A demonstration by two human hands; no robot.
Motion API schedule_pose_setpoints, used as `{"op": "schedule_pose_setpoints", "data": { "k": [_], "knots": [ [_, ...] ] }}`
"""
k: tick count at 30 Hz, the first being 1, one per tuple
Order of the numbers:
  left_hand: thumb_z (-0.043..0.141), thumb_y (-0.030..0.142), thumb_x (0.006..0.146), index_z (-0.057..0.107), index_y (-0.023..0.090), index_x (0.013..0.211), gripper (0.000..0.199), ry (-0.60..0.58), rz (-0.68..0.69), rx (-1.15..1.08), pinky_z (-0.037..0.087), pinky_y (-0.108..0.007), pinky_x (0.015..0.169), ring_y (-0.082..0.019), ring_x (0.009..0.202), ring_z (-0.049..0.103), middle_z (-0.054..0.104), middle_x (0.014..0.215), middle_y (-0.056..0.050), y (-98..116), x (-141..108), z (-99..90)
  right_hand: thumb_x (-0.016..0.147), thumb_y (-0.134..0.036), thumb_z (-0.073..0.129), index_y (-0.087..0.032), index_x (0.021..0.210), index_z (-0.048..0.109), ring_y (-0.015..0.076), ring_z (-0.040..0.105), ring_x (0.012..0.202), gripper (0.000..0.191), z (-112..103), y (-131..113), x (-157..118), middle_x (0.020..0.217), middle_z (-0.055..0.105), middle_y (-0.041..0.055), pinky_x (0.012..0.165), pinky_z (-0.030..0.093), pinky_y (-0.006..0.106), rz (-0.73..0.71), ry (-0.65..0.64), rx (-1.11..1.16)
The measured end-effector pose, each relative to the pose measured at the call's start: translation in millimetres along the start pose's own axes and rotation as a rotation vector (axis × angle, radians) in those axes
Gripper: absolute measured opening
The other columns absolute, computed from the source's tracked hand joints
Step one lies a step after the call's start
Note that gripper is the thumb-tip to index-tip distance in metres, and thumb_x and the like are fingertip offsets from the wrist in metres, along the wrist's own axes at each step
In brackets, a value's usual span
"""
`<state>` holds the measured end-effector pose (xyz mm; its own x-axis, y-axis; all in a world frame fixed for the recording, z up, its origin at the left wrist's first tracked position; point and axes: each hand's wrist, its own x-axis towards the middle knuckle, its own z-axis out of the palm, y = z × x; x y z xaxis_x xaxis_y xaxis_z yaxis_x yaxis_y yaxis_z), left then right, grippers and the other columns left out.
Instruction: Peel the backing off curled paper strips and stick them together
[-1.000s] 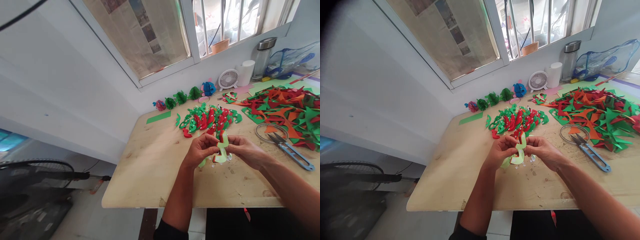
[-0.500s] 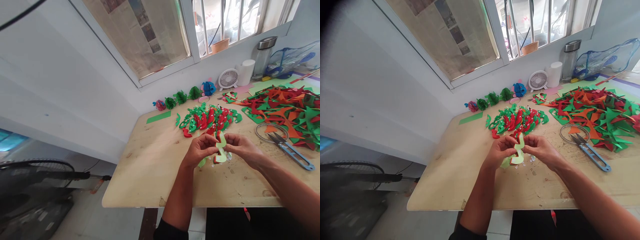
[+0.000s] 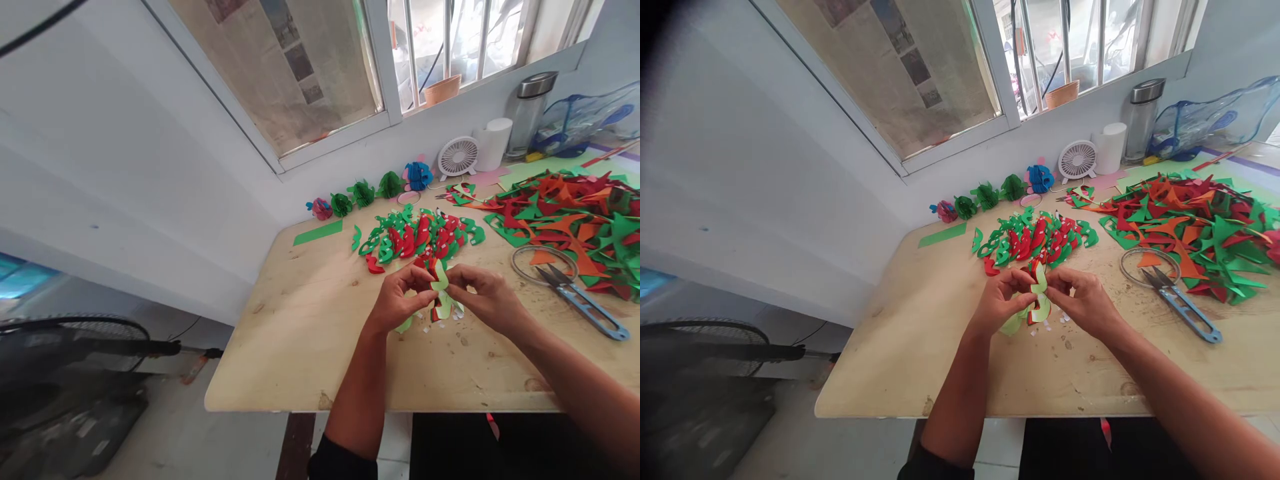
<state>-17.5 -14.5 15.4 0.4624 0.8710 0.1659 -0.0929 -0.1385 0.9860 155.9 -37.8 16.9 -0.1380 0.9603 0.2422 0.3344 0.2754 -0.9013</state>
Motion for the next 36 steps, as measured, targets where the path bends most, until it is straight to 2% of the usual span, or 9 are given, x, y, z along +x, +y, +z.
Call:
{"op": "schedule_pose_setpoints", "data": {
  "k": [5,11,18,28,36],
  "knots": [
    [0.071,0.027,0.07,0.059,0.014,0.084,0.023,0.009,0.023,0.059,0.045,-0.025,0.064,-0.01,0.064,0.056,0.06,0.074,-0.001,0.6,0.5,-0.9,0.077,-0.034,0.056,-0.02,0.074,0.062,0.0144,0.049,0.06,0.015,-3.7,1.1,1.0,0.065,0.059,0.0003,0.053,0.036,0.026,0.17,-0.138,0.232],
    [0.071,0.025,0.07,0.06,0.014,0.083,0.02,0.004,0.048,0.11,0.043,-0.024,0.063,-0.009,0.063,0.053,0.058,0.072,-0.001,0.9,1.0,-1.9,0.075,-0.042,0.063,-0.02,0.072,0.066,0.0154,0.052,0.063,0.023,-4.4,3.6,1.2,0.066,0.061,0.0015,0.055,0.038,0.027,0.27,-0.133,0.335],
    [0.071,0.028,0.071,0.06,0.014,0.084,0.021,-0.012,0.041,0.124,0.043,-0.024,0.062,-0.009,0.064,0.052,0.057,0.073,-0.001,-0.9,1.7,-0.5,0.07,-0.042,0.071,-0.02,0.071,0.066,0.014,0.053,0.064,0.023,-0.8,5.6,1.6,0.066,0.062,0.0001,0.059,0.039,0.027,0.279,-0.101,0.494],
    [0.072,0.031,0.07,0.059,0.014,0.082,0.024,0.015,0.04,0.086,0.045,-0.026,0.065,-0.011,0.066,0.057,0.06,0.074,-0.002,-3.1,2.1,-0.4,0.067,-0.043,0.074,-0.022,0.069,0.064,0.0141,0.053,0.063,0.023,-0.3,0.3,1.9,0.065,0.061,-0.0008,0.06,0.04,0.027,0.267,-0.041,0.557],
    [0.072,0.028,0.069,0.059,0.014,0.08,0.022,0.019,0.067,0.086,0.043,-0.024,0.062,-0.009,0.063,0.053,0.057,0.07,0.0,-0.4,2.0,0.1,0.07,-0.039,0.072,-0.021,0.071,0.064,0.0133,0.053,0.062,0.02,0.2,5.0,0.7,0.066,0.06,-0.0015,0.059,0.039,0.027,0.287,-0.051,0.561]
  ]
}}
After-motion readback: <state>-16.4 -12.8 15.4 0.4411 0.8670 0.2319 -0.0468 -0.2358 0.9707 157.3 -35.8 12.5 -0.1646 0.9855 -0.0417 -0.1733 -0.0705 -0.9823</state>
